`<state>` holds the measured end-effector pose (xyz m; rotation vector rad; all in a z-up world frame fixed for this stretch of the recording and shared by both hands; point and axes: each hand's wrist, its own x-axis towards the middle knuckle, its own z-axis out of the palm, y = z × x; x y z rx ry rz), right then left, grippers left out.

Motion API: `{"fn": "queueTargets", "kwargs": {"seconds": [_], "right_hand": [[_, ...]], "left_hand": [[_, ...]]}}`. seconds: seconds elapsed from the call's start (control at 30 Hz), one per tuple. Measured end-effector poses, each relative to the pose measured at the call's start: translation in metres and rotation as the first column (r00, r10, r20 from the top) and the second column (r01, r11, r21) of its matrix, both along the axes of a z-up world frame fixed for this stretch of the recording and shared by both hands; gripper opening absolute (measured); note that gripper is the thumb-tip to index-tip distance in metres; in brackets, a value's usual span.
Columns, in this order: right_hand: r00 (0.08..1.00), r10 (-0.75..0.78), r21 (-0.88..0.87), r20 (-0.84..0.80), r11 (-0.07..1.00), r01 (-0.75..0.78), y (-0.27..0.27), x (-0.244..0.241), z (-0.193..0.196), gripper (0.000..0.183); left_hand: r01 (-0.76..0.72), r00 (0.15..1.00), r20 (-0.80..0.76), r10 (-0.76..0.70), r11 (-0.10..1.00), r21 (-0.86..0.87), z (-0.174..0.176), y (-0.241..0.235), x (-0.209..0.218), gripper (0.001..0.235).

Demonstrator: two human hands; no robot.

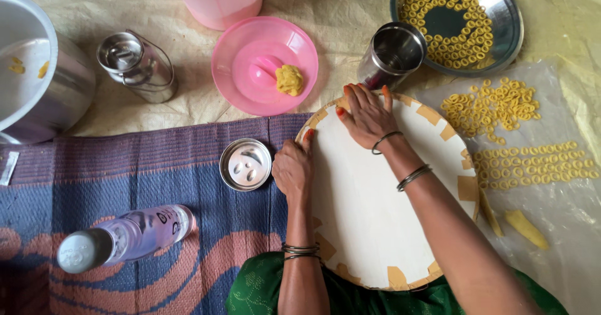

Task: The person rolls a small piece of yellow dough into a thin rope on a white circular board using their hands. They then use a metal cup to press and shape the dough before continuing to roll it into a long, thin strand.

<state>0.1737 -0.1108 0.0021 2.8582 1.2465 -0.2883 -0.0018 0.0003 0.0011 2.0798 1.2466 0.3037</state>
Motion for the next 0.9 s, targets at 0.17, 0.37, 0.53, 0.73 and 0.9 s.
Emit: {"fn": "queueTargets", "kwargs": {"seconds": [0.17, 0.37, 0.53, 0.73, 0.9], "right_hand": [[0.979, 0.046, 0.111, 0.199, 0.991, -0.069, -0.003, -0.020, -0.001, 0.086], [0.996, -0.059, -0.091, -0.066, 0.994, 0.052, -0.051, -0.054, 0.028, 0.076], [0.988, -0.147, 0.081, -0.040, 0.985, 0.150, -0.153, -0.124, 0.049, 0.081], [0.878, -0.463, -0.222, 0.124, 0.849, 0.479, -0.206, -0.152, 0.020, 0.096], [0.883, -0.466, -0.067, 0.057, 0.881, 0.469, -0.183, -0.096, 0.001, 0.101]], "left_hand": [[-0.014, 0.999, -0.047, 0.013, 0.999, -0.030, 0.001, 0.001, 0.003, 0.067], [0.006, 0.998, -0.062, -0.007, 1.000, -0.023, -0.004, 0.002, 0.003, 0.068], [-0.004, 0.998, -0.062, 0.003, 1.000, -0.003, -0.006, 0.001, 0.005, 0.072], [-0.010, 0.999, -0.032, 0.011, 1.000, 0.021, -0.007, 0.000, 0.003, 0.073], [-0.018, 1.000, -0.013, 0.018, 1.000, 0.021, -0.001, -0.002, 0.003, 0.069]]}}
